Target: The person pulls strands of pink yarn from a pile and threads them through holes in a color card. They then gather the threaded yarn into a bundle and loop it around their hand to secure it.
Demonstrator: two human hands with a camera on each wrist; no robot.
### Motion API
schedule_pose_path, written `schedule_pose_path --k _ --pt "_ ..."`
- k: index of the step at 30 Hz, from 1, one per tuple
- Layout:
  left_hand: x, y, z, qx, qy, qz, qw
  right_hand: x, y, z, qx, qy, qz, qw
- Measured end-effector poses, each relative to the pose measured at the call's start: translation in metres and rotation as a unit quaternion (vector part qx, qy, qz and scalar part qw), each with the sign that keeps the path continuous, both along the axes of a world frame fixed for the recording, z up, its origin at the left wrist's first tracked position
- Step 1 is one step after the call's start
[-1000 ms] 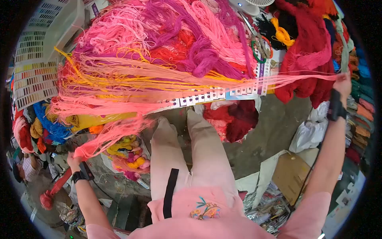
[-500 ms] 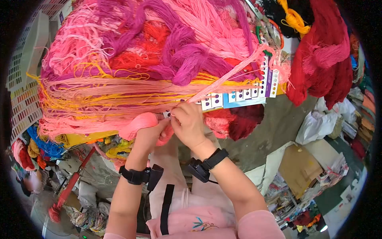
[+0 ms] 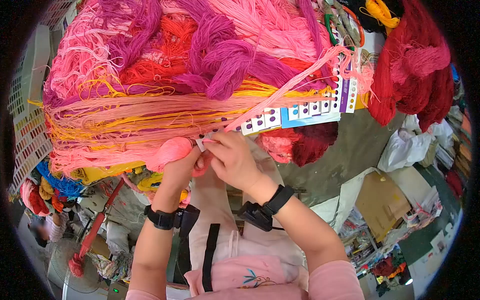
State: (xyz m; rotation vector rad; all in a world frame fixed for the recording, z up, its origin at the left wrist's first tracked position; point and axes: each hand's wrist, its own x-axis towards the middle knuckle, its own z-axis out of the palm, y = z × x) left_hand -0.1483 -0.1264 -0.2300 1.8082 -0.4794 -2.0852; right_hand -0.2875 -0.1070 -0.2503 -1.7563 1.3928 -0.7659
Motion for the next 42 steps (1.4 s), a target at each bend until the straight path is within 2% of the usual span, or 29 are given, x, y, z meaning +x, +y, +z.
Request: schedule_pose_path --k 1,4,6,7,9,11,13,14,15,16,17,19,20,21,22,23,24,25,26,29,31,33,35,36,37,38,39,41,42 --pt "0.002 0.0 0.001 0.001 0.0 0.0 1.0 0.0 -0.001 -0.002 0.021 -0.033 -0.017 0.999" --pt "0.021 -0.001 0.003 -0.005 0.032 0.0 0.999 0.0 0.0 -0.001 0.04 -0.01 -0.022 0.999" --pt "0.042 -0.002 0.003 -0.01 0.034 0.091 0.995 0.0 -0.002 0.002 0.036 -0.004 -0.021 0.999" --pt "0.039 -0.004 0.004 -0.01 0.033 0.089 0.995 0.001 -0.002 0.002 0.03 0.001 -0.018 0.999" --pt "0.029 -0.008 0.009 0.024 -0.028 -0.007 0.999 0.005 -0.001 0.001 0.032 -0.006 -0.027 0.999" --pt "0.031 -0.005 0.007 0.018 -0.05 -0.018 0.998 0.005 -0.002 -0.001 0.034 -0.006 -0.037 0.999" --pt "0.039 -0.005 0.006 -0.014 0.057 0.04 0.997 0.004 -0.001 -0.002 0.009 0.021 -0.025 0.999" --pt "0.046 -0.006 0.009 -0.012 0.059 0.039 0.997 0.003 -0.001 -0.003 0.011 0.023 -0.026 0.999" --pt "0.054 -0.006 0.017 0.019 0.182 0.092 0.979 0.002 0.0 -0.005 0.017 0.023 -0.025 0.999" --pt "0.058 -0.008 0.023 0.049 0.301 0.143 0.941 0.003 0.0 -0.005 0.023 0.022 -0.024 0.999" --pt "0.055 -0.011 0.025 0.049 0.299 0.143 0.942 0.003 0.0 -0.005 0.024 0.02 -0.024 0.999" --pt "0.038 -0.021 0.023 0.071 0.24 -0.002 0.968 0.005 -0.002 -0.003 0.09 -0.078 -0.049 0.992" --pt "0.021 -0.02 0.019 0.043 0.195 -0.05 0.979 0.005 -0.005 0.002 0.09 -0.078 -0.05 0.992" --pt "0.022 -0.021 0.01 0.043 0.197 -0.051 0.978 0.005 -0.009 0.007 0.157 -0.148 -0.088 0.972" --pt "0.022 -0.021 0.002 0.044 0.141 -0.105 0.983 0.005 -0.01 0.01 0.223 -0.215 -0.126 0.942" --pt "0.024 -0.021 -0.002 0.043 0.085 -0.159 0.983 0.005 -0.01 0.007 0.225 -0.21 -0.128 0.943" --pt "0.033 -0.022 0.001 0.062 0.051 -0.118 0.99 0.008 -0.01 0.0 0.14 -0.113 -0.1 0.978" --pt "0.032 -0.03 0.012 0.02 0.012 -0.058 0.998 0.011 -0.01 -0.002 0.053 -0.015 -0.07 0.996" --pt "0.043 -0.032 0.02 0.02 0.004 0.003 1.0 0.014 -0.012 0.005 0.043 0.038 -0.058 0.997" --pt "0.104 -0.027 0.038 0.055 0.019 0.139 0.989 0.017 -0.013 0.012 0.062 0.093 -0.046 0.993" --pt "0.166 -0.025 0.047 -0.001 0.042 0.17 0.985 0.02 -0.009 0.007 0.082 0.07 -0.059 0.992" --pt "0.205 -0.028 0.078 -0.024 0.042 0.274 0.961 0.021 -0.009 0.005 0.097 0.047 -0.069 0.992" --pt "0.226 -0.033 0.104 -0.077 -0.04 0.369 0.925 0.02 -0.011 0.008 0.086 0.1 -0.041 0.99" --pt "0.25 -0.033 0.102 -0.085 -0.04 0.372 0.923 0.021 -0.012 0.009 0.077 0.098 -0.039 0.991" --pt "0.28 -0.031 0.093 -0.109 -0.026 0.457 0.883 0.021 -0.012 0.01 0.077 0.106 -0.037 0.991" --pt "0.288 -0.031 0.097 -0.131 -0.01 0.538 0.833 0.022 -0.011 0.012 0.077 0.113 -0.034 0.99" --pt "0.294 -0.024 0.107 -0.141 -0.007 0.541 0.829 0.022 -0.011 0.013 0.066 0.111 -0.031 0.991" --pt "0.26 -0.009 0.139 -0.202 -0.141 0.367 0.897 0.021 -0.012 0.018 0.07 0.116 -0.013 0.991" --pt "0.248 0.008 0.146 -0.184 -0.003 0.302 0.935 0.021 -0.012 0.022 0.088 0.122 -0.006 0.989"
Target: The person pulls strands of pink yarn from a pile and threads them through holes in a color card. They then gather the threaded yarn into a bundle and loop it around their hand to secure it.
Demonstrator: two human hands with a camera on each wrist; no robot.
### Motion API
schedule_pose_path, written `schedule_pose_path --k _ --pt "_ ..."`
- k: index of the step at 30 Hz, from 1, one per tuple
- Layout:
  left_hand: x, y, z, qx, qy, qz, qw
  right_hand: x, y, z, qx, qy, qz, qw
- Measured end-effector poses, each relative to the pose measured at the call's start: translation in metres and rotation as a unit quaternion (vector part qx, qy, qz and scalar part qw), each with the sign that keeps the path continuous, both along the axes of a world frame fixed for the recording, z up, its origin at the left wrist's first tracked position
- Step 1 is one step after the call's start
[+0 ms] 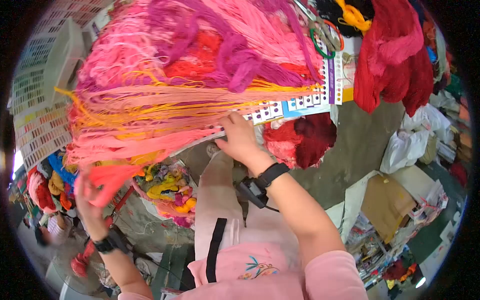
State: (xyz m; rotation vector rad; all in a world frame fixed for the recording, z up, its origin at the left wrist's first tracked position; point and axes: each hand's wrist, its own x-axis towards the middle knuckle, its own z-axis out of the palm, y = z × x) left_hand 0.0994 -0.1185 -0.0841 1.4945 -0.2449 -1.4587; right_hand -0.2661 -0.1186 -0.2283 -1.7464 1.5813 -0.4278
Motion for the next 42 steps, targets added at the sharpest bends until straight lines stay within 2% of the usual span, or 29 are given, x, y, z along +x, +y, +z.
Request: schedule_pose_path --k 1,3,5,7,8,9,10,11,13,14,15,16,17,19,21,22,27,29,32,35,36,38,42 --pt "-0.014 0.018 0.005 -0.02 0.119 -0.096 0.988 0.001 0.001 0.006 -0.009 -0.002 0.01 1.0" --pt "-0.063 0.048 0.015 0.056 0.059 -0.069 0.994 0.009 0.005 0.022 0.016 -0.033 -0.01 0.999" --pt "-0.092 0.064 0.017 -0.022 0.211 -0.091 0.973 0.027 0.014 0.051 -0.028 -0.066 -0.002 0.997" --pt "-0.108 0.067 0.03 -0.045 0.246 -0.114 0.961 0.05 0.024 0.094 0.024 -0.205 0.013 0.978" --pt "-0.112 0.07 0.034 -0.052 0.244 -0.103 0.963 0.063 0.029 0.117 0.083 -0.25 0.003 0.965" --pt "-0.115 0.071 0.037 -0.072 0.258 -0.109 0.957 0.077 0.032 0.138 0.14 -0.291 -0.007 0.946" --pt "-0.117 0.074 0.04 -0.093 0.271 -0.116 0.951 0.091 0.039 0.151 0.209 -0.396 -0.035 0.893" --pt "-0.116 0.078 0.043 -0.102 0.27 -0.108 0.951 0.104 0.038 0.18 0.302 -0.455 -0.063 0.835" --pt "-0.113 0.085 0.05 -0.137 0.22 -0.157 0.953 0.117 0.045 0.192 0.379 -0.468 -0.041 0.798" --pt "-0.112 0.087 0.053 -0.154 0.25 -0.138 0.946 0.121 0.047 0.199 0.375 -0.465 -0.033 0.801" --pt "-0.107 0.089 0.058 -0.162 0.251 -0.136 0.945 0.123 0.049 0.207 0.366 -0.488 -0.057 0.79" --pt "-0.103 0.092 0.063 -0.156 0.295 -0.1 0.937 0.125 0.051 0.214 0.357 -0.51 -0.081 0.779" --pt "-0.1 0.094 0.067 -0.149 0.34 -0.065 0.926 0.126 0.054 0.218 0.352 -0.505 -0.077 0.784" --pt "-0.1 0.1 0.071 -0.155 0.317 -0.074 0.933 0.127 0.06 0.225 0.32 -0.51 -0.074 0.795" --pt "-0.103 0.104 0.079 -0.14 0.205 -0.128 0.96 0.127 0.068 0.234 0.311 -0.485 -0.074 0.814" --pt "-0.103 0.106 0.081 -0.15 0.246 -0.098 0.953 0.127 0.071 0.237 0.298 -0.502 -0.079 0.808" --pt "-0.097 0.113 0.094 -0.152 0.343 -0.107 0.921 0.121 0.08 0.257 0.288 -0.534 -0.079 0.791" --pt "-0.098 0.115 0.098 -0.156 0.366 -0.121 0.909 0.119 0.082 0.268 0.333 -0.529 -0.098 0.774" --pt "-0.101 0.116 0.106 -0.182 0.399 -0.099 0.893 0.118 0.086 0.282 0.359 -0.535 -0.113 0.756" --pt "-0.102 0.119 0.105 -0.197 0.428 -0.139 0.871 0.117 0.089 0.289 0.347 -0.526 -0.098 0.77" --pt "-0.103 0.118 0.111 -0.179 0.426 -0.116 0.879 0.117 0.09 0.289 0.346 -0.526 -0.099 0.771" --pt "-0.104 0.12 0.115 -0.159 0.423 -0.092 0.887 0.119 0.092 0.287 0.296 -0.502 -0.081 0.809" --pt "-0.103 0.125 0.112 -0.15 0.406 -0.073 0.899 0.126 0.097 0.289 0.278 -0.504 -0.115 0.81"
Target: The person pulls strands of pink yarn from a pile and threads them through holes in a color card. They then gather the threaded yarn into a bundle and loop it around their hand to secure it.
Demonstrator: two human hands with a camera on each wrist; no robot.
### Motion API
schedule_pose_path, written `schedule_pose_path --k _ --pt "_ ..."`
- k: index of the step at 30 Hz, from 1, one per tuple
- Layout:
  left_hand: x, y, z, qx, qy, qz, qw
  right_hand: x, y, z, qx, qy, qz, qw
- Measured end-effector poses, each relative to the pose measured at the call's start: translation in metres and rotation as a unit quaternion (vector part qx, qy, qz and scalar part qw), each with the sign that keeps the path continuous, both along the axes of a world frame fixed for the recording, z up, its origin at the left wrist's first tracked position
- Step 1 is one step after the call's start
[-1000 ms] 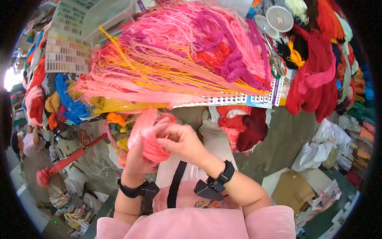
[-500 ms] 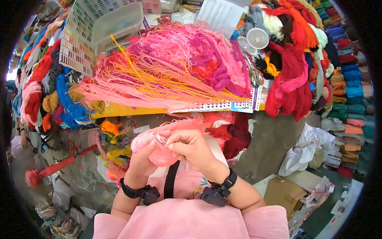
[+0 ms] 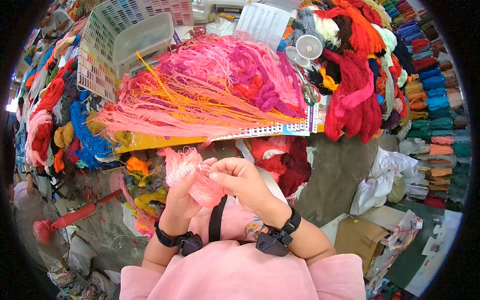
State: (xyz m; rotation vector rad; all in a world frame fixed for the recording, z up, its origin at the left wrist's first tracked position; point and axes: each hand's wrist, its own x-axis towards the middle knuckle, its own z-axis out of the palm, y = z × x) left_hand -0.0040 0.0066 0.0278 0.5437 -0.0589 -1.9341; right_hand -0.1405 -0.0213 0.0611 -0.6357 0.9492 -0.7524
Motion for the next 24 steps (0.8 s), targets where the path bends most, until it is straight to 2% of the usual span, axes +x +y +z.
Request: schedule_pose_path --k 2,6,8,10,12,14,16,18,21,23,24 --pt "0.001 0.001 -0.003 -0.005 0.003 0.001 1.0 -0.003 -0.002 0.002 0.08 -0.061 -0.012 0.995" --pt "0.003 0.004 -0.004 -0.014 -0.021 -0.024 0.999 0.003 0.0 0.005 0.092 -0.069 -0.008 0.993" --pt "0.002 0.006 -0.001 -0.015 -0.026 -0.026 0.999 0.012 0.002 0.005 0.041 0.038 0.021 0.998" --pt "0.001 0.008 0.002 -0.084 -0.096 -0.026 0.991 0.011 0.002 0.004 0.04 0.032 0.023 0.998" --pt "0.001 0.007 0.005 -0.079 -0.098 -0.024 0.992 0.013 0.002 0.005 0.039 0.025 0.028 0.999" --pt "0.002 0.005 0.005 -0.075 -0.098 -0.02 0.992 0.018 0.002 0.01 0.059 0.026 -0.025 0.998" --pt "0.004 0.003 0.004 -0.052 -0.036 -0.037 0.997 0.016 0.004 0.003 0.046 0.006 -0.04 0.998" --pt "0.004 0.002 0.003 -0.034 -0.032 -0.024 0.999 0.012 0.004 0.0 0.032 -0.013 -0.055 0.998" --pt "0.006 0.003 0.003 -0.007 -0.014 -0.008 1.0 0.002 0.004 -0.001 0.038 -0.005 -0.026 0.999" --pt "0.01 0.004 -0.003 0.004 0.002 -0.004 1.0 0.0 0.004 -0.004 0.063 -0.086 -0.013 0.994" --pt "0.012 0.006 -0.015 -0.025 0.032 -0.016 0.999 0.001 0.003 -0.002 0.064 -0.085 -0.012 0.994"
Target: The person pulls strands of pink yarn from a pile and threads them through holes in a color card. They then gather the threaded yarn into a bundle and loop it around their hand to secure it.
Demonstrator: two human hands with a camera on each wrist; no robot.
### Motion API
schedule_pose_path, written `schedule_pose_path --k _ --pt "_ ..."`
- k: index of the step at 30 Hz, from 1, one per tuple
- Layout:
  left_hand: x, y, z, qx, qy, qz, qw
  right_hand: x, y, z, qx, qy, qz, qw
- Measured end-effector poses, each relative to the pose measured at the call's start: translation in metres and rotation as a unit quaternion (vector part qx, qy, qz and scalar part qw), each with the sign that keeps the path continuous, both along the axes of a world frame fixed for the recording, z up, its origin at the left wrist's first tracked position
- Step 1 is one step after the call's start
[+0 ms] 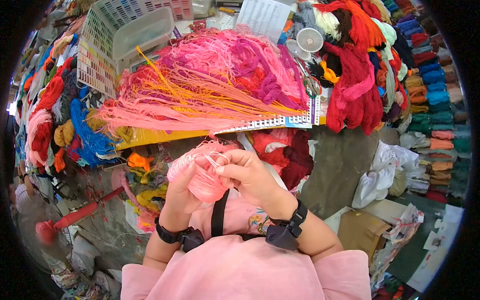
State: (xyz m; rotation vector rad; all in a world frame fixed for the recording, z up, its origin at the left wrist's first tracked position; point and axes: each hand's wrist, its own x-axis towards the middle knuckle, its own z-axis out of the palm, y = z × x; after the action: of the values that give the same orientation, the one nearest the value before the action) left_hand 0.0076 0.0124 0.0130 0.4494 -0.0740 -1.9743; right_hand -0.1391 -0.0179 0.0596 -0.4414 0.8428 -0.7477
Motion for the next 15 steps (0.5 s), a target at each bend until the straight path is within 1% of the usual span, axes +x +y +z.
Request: schedule_pose_path --k 1,5,6,7,8,9,11,12,14,15 --pt "0.001 0.0 -0.005 -0.029 0.03 -0.012 0.999 0.001 -0.001 0.005 0.002 0.011 0.017 1.0" --pt "0.004 -0.001 0.003 -0.007 0.034 -0.038 0.999 0.006 -0.002 0.009 0.005 0.034 0.048 0.998" --pt "0.005 -0.001 0.008 0.013 0.002 -0.014 1.0 0.009 -0.002 0.008 0.006 0.034 0.049 0.998" --pt "0.006 -0.001 0.011 0.033 -0.031 0.009 0.999 0.012 -0.002 0.008 -0.026 0.042 0.05 0.998" --pt "0.006 0.0 0.011 0.035 -0.03 0.011 0.999 0.014 -0.002 0.008 -0.057 0.05 0.051 0.996" --pt "0.008 0.0 0.011 0.022 -0.026 0.01 0.999 0.012 -0.004 0.008 -0.056 0.05 0.053 0.996" --pt "0.01 0.001 0.01 0.012 -0.021 0.009 1.0 0.006 -0.007 0.007 0.031 -0.025 0.061 0.997" --pt "0.012 0.001 0.009 0.002 -0.012 0.008 1.0 0.009 -0.006 0.006 0.033 -0.024 0.062 0.997" --pt "0.015 0.001 0.01 -0.006 -0.004 0.009 1.0 0.017 -0.005 0.005 -0.021 0.126 0.075 0.989" --pt "0.016 0.001 0.012 0.0 -0.011 -0.005 1.0 0.02 -0.005 0.007 -0.018 0.126 0.076 0.989"
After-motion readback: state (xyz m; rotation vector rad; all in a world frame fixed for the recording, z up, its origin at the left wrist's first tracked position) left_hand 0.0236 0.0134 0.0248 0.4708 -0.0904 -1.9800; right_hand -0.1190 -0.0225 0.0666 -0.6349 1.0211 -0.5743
